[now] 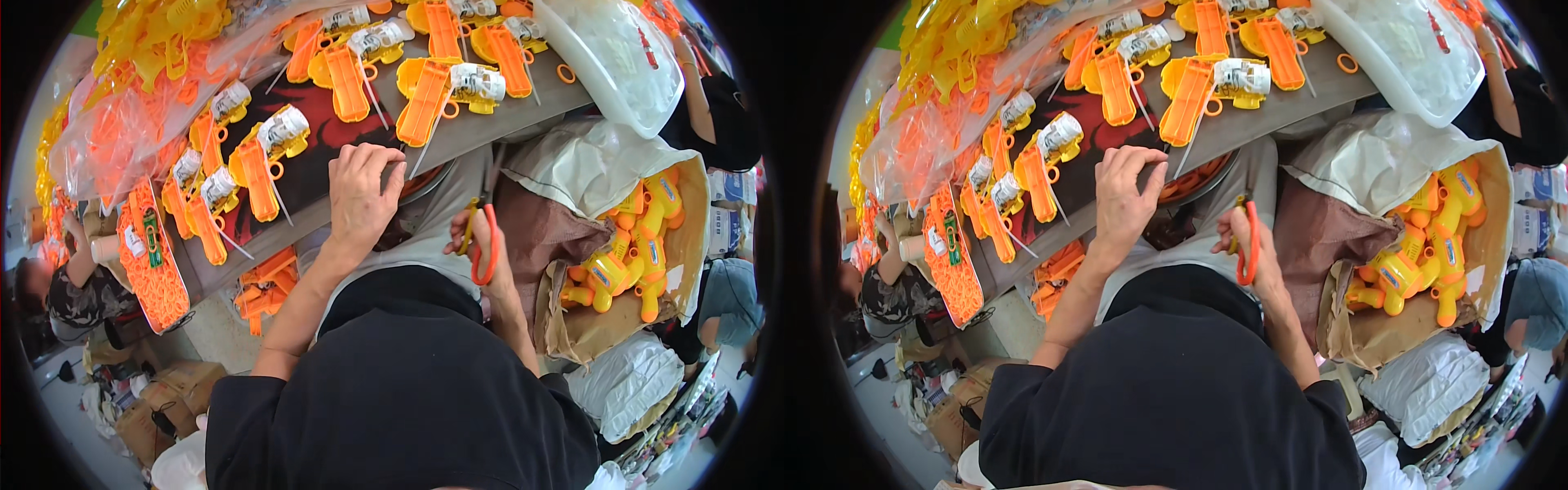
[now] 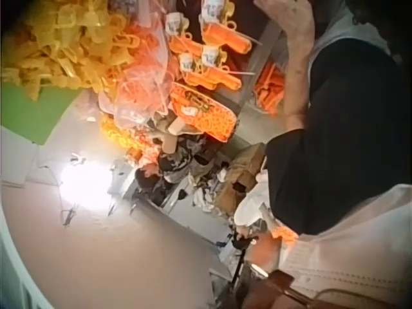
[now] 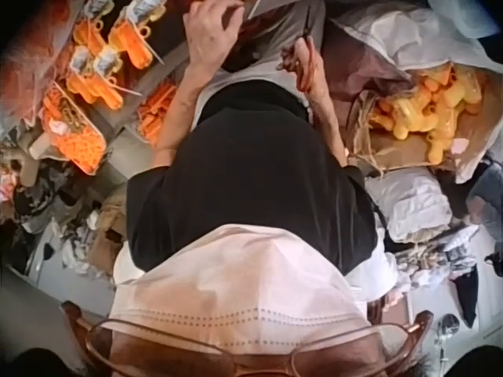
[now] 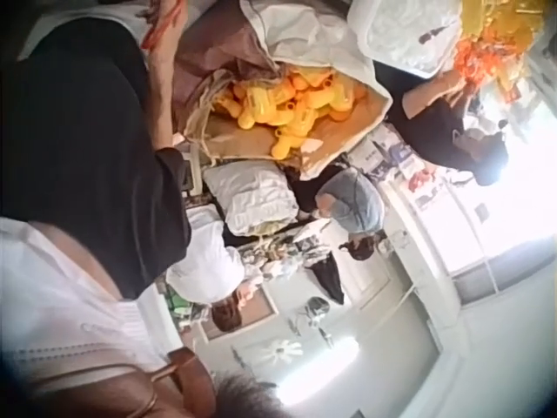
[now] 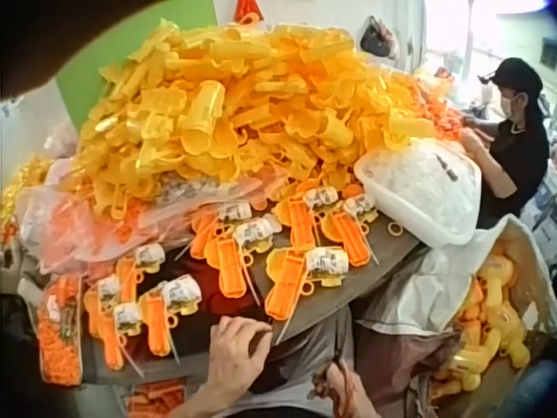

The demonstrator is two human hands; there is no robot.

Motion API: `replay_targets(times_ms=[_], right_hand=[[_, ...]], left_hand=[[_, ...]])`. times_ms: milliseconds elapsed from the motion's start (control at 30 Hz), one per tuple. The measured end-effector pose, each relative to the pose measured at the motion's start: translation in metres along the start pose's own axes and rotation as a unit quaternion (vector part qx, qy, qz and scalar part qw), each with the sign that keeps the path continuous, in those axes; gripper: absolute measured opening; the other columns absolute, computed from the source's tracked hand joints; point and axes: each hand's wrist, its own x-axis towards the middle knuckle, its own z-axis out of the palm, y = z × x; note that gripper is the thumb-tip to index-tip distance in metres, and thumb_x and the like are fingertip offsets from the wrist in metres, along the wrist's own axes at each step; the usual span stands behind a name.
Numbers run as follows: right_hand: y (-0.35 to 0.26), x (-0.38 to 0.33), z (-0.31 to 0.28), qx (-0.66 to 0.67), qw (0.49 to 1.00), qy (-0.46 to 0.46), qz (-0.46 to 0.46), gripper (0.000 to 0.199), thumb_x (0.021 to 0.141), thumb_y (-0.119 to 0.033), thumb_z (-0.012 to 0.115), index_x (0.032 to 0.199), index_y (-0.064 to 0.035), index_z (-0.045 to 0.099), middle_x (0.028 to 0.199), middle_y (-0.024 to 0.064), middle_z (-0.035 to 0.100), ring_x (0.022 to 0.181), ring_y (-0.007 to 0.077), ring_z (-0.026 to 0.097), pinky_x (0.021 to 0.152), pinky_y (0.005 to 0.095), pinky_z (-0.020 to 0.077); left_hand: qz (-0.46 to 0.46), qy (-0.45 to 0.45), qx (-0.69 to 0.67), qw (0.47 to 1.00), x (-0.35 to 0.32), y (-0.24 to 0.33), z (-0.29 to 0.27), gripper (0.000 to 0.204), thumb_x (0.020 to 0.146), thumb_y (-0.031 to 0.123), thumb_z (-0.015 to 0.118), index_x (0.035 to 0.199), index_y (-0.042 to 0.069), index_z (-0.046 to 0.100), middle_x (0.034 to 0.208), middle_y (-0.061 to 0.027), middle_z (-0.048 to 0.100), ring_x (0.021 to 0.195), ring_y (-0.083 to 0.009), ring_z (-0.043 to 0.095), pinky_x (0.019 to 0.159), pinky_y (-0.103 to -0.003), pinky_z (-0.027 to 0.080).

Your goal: Assembling and organizing plastic toy gun components at a factory workbench.

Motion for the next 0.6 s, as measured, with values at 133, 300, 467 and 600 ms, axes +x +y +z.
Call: replay_targets(times_ms=[133,300,467,600], right_hand=[[0.003,0.007,0.020,-0.064,0.996,-0.046,0.051,0.061,0.105,-0.057,0.045,0.105,0.0023,0.060,0.089,0.0057,0.055,0.075,0.0130,0.056,0.078,0.0353,0.0581],[0.004,0.009,0.042,-0.118,0.989,-0.046,0.078,0.070,0.102,-0.066,0.042,0.096,0.0010,0.061,0.080,0.0056,0.054,0.067,0.0142,0.059,0.067,0.0328,0.0590],[0.024,0.000,0.060,-0.145,0.986,-0.036,0.079,0.073,0.100,-0.066,0.046,0.089,0.0047,0.061,0.074,0.0084,0.055,0.058,0.0167,0.059,0.054,0.0313,0.0556],[0.029,0.001,0.064,-0.134,0.989,-0.025,0.061,0.073,0.101,-0.065,0.046,0.088,0.0046,0.060,0.073,0.0093,0.056,0.058,0.0173,0.060,0.052,0.0308,0.0546]], left_hand=[[0.002,0.020,0.024,1.000,-0.007,-0.002,0.012,0.011,0.086,0.014,0.073,0.097,0.012,0.070,0.093,-0.0014,0.062,0.091,-0.0238,0.056,0.081,-0.040,0.039],[0.008,0.020,0.017,1.000,-0.002,-0.010,0.020,0.007,0.089,0.016,0.071,0.093,0.010,0.069,0.092,-0.0020,0.062,0.090,-0.0245,0.056,0.079,-0.041,0.039],[-0.005,-0.001,-0.019,1.000,-0.002,-0.011,0.019,0.008,0.089,0.017,0.072,0.092,0.011,0.068,0.092,-0.0023,0.062,0.091,-0.0243,0.056,0.080,-0.041,0.038],[-0.009,-0.021,-0.041,0.999,-0.002,-0.013,0.017,0.009,0.087,0.018,0.074,0.091,0.011,0.068,0.093,-0.0017,0.061,0.094,-0.0237,0.055,0.081,-0.041,0.038]])
